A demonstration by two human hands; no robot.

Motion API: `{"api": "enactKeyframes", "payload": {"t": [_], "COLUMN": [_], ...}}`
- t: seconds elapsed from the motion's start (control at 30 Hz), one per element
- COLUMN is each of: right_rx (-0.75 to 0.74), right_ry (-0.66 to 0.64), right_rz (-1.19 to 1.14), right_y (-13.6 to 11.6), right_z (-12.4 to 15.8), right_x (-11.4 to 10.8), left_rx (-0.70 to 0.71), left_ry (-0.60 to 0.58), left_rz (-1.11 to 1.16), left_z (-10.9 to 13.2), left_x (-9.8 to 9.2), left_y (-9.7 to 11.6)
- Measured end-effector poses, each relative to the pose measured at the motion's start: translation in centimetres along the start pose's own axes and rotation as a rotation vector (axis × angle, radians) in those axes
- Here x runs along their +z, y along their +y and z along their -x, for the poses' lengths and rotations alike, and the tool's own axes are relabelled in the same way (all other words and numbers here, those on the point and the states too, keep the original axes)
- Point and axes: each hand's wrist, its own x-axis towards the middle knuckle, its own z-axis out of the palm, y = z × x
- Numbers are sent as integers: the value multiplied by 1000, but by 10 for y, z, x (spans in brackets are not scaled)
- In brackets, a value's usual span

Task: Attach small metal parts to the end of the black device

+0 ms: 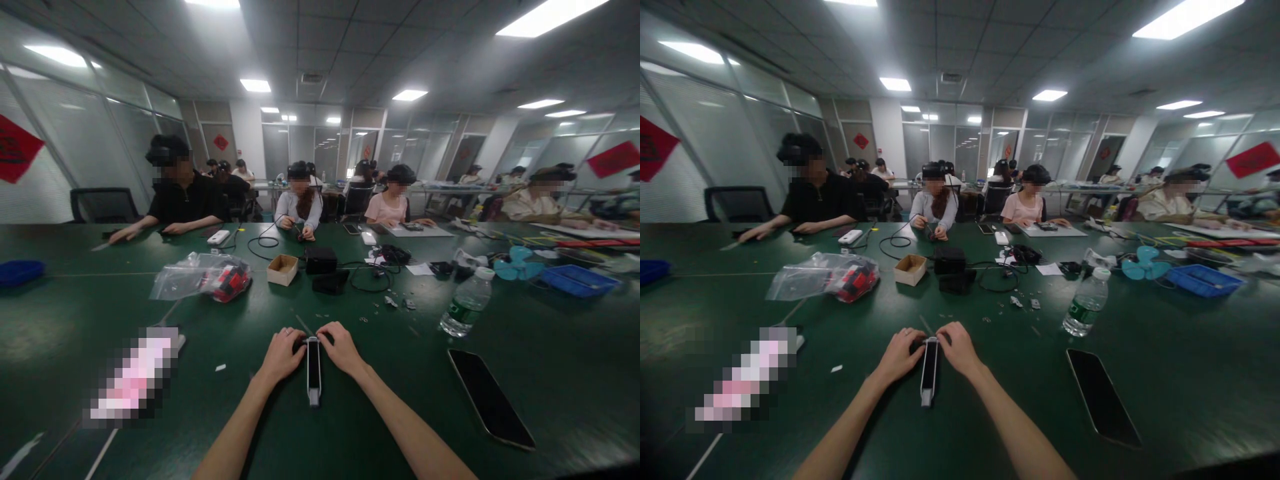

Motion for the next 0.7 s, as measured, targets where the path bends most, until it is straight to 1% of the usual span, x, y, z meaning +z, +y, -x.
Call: {"api": "enactKeyframes", "payload": {"t": [0.07, 0.17, 0.27, 0.33, 0.47, 0.57, 0.7], "right_rx": [-8, -21, -46, -74, -128, -148, -145], "right_ry": [0, -19, -30, -28, -31, -34, -51], "right_rz": [-4, 8, 45, 69, 109, 125, 116], "right_y": [0, -1, -1, -2, -3, -6, -9], "right_z": [0, 1, 2, 3, 5, 5, 5], "right_x": [0, -1, -1, 0, 1, 0, -3], "left_rx": [15, 75, 149, 188, 235, 224, 171], "left_ry": [64, 176, 234, 235, 202, 167, 126], "left_rz": [24, 80, 102, 90, 64, 47, 23], "left_z": [0, 0, 0, 0, 0, 0, 0], "left_x": [0, -1, 1, 5, 11, 12, 9], "left_y": [-1, -1, 0, 1, 3, 4, 6]}}
